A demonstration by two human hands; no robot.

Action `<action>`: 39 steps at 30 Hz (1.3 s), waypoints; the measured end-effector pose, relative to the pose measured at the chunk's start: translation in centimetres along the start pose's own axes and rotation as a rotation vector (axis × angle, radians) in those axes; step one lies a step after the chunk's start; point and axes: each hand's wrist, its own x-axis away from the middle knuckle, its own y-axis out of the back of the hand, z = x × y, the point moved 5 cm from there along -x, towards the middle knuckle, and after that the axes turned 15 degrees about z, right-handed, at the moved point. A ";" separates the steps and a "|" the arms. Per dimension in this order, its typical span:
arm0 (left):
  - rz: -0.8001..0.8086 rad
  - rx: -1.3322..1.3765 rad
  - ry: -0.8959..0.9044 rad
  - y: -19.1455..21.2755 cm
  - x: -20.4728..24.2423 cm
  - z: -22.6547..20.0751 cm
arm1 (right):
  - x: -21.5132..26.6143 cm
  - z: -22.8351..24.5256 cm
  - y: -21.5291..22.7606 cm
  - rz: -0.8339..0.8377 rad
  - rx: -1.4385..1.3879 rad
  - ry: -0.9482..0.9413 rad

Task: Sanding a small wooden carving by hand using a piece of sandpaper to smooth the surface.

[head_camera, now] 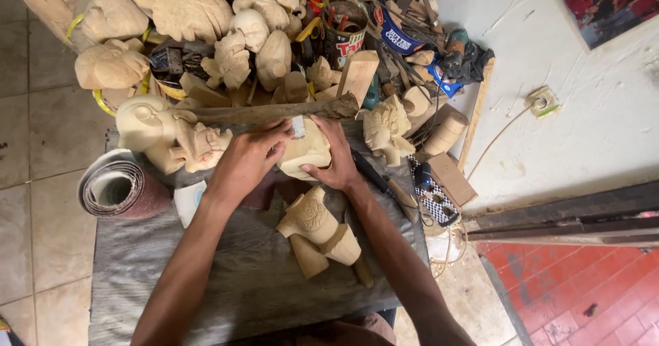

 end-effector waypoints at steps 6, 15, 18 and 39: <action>-0.068 -0.025 -0.015 -0.9 1.0 1.1 | 0.6 -0.5 -1.4 -0.081 -0.101 -0.027; -0.079 -0.025 -0.075 -0.9 -0.1 0.8 | 1.0 -1.9 -1.2 -0.157 -0.167 -0.058; -0.049 -0.042 -0.072 -2.5 0.2 1.8 | 1.4 -2.9 -1.1 -0.183 -0.207 -0.087; 0.023 -0.105 -0.116 -2.9 -0.8 -1.1 | 1.7 -3.8 -0.8 -0.240 -0.121 -0.062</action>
